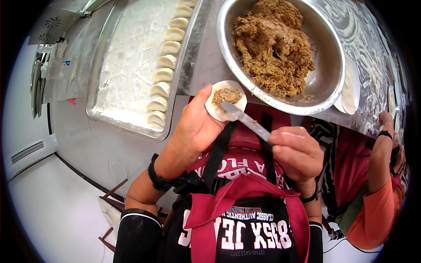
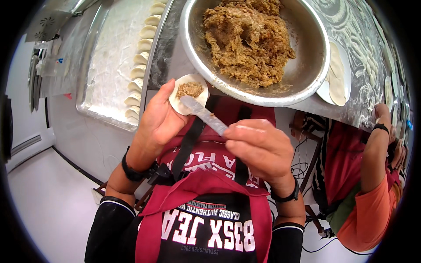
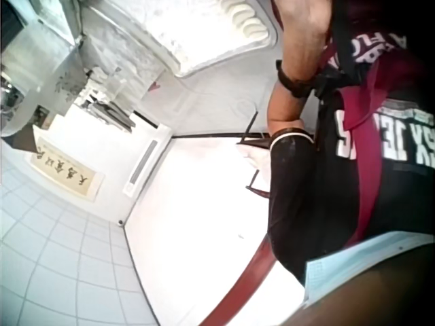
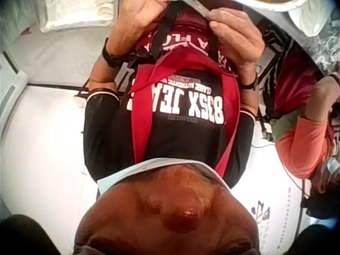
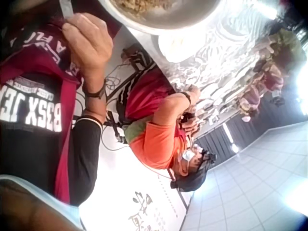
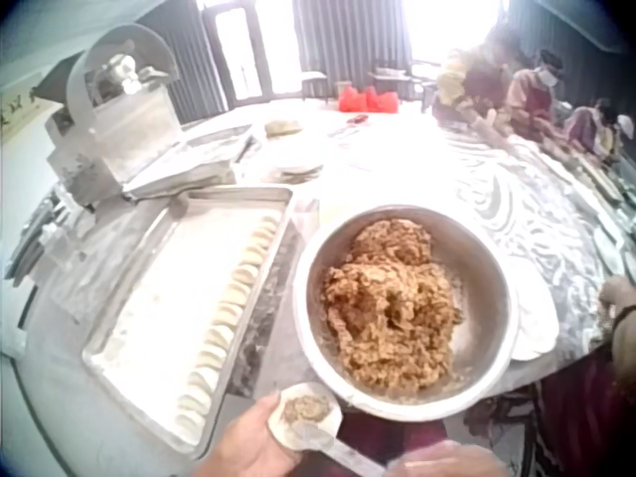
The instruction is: Portioning meat filling onto dough wrappers and folding them into dumplings at a kitchen prep station.
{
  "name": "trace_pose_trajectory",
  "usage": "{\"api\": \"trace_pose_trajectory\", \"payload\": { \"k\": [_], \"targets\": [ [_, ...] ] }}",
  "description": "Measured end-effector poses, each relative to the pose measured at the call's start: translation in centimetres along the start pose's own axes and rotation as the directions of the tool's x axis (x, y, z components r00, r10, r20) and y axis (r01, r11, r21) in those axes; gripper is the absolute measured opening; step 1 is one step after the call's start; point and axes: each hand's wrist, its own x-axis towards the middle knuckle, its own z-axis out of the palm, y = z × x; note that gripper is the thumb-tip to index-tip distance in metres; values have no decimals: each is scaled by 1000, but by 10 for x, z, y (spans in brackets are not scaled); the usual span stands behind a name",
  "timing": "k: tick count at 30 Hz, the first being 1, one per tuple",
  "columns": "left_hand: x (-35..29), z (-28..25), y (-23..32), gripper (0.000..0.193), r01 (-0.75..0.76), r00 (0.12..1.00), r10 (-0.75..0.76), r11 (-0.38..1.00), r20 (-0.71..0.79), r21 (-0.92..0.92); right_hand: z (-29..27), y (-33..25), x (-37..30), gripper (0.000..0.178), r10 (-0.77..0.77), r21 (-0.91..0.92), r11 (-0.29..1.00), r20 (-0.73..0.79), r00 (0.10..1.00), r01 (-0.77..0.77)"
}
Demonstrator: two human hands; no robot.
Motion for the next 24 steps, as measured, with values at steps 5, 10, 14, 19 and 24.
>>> {"api": "trace_pose_trajectory", "payload": {
  "k": [5,10,14,19,24],
  "targets": [
    [-2,5,-1,40,-30,999,30,999,-41,17,-1,3,-13,10,325,387,894,-211,922,-227],
    [-4,6,-2,45,37,999,-39,998,36,50,0,3,-12,11,525,645,697,-162,836,-313],
    [-5,9,-3,46,48,997,-52,997,53,68,0,6,-10,11,507,587,735,-143,850,-340],
    [-7,12,-4,41,18,999,-25,985,40,172,4,4,-7,11,580,614,684,-129,804,-394],
    [-6,12,-3,40,2,999,-9,986,39,165,3,9,-6,13,561,700,648,-172,810,-300]
  ]
}}
